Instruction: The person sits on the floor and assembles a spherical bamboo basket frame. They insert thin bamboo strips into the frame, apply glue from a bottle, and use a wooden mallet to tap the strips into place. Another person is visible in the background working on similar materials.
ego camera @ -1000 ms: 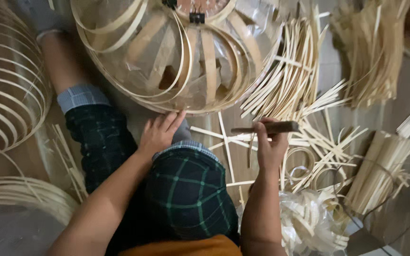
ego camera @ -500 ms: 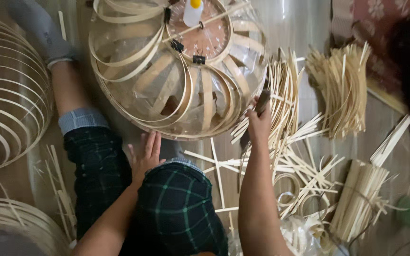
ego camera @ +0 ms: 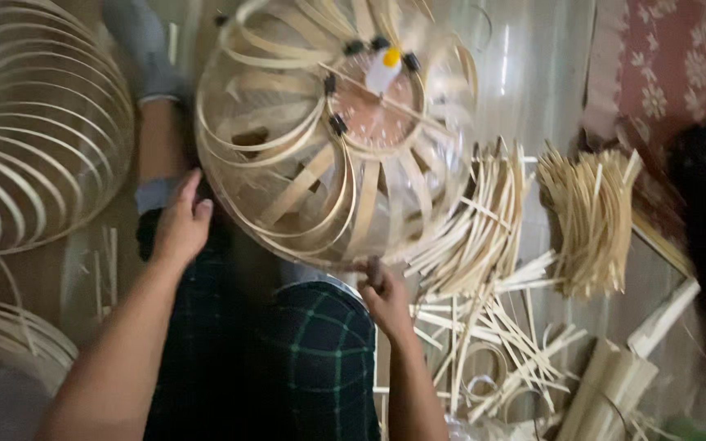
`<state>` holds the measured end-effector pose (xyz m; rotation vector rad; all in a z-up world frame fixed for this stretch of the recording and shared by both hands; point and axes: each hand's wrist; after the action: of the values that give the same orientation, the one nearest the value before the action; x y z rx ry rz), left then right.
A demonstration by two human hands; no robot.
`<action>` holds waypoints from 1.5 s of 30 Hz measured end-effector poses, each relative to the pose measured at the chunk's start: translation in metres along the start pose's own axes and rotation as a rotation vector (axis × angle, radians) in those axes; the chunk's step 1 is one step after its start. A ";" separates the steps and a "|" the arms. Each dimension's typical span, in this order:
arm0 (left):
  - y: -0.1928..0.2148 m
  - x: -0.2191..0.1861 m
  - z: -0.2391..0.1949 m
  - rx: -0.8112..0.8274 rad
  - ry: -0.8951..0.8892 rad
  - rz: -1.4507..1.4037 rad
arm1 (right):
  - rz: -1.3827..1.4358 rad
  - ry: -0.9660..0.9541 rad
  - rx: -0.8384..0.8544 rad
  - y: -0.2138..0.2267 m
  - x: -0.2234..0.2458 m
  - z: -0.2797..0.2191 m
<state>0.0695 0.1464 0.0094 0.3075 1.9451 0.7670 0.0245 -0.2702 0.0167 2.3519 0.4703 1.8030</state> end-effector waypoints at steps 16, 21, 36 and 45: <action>-0.132 0.065 -0.079 0.480 0.333 -1.268 | -0.363 -0.659 -0.042 -0.016 -0.164 -0.065; -0.105 0.065 -0.065 0.303 0.508 -1.064 | -0.593 -0.612 0.140 -0.009 -0.175 -0.050; 0.007 0.078 -0.039 0.072 0.347 -1.073 | -0.727 -0.060 -0.188 -0.046 -0.170 0.013; 0.005 0.080 -0.053 0.139 0.299 -0.945 | -0.831 0.116 -0.081 -0.045 -0.163 -0.005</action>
<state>-0.0155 0.1712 -0.0268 -0.6533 2.1059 0.0478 -0.0248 -0.2819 -0.1445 1.6072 1.1471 1.4894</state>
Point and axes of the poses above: each hand's wrist, its own z-axis towards the middle knuckle, its own y-axis out of the back of the hand, x = y × z, and after that the axes turned 5 degrees about -x, right-handed
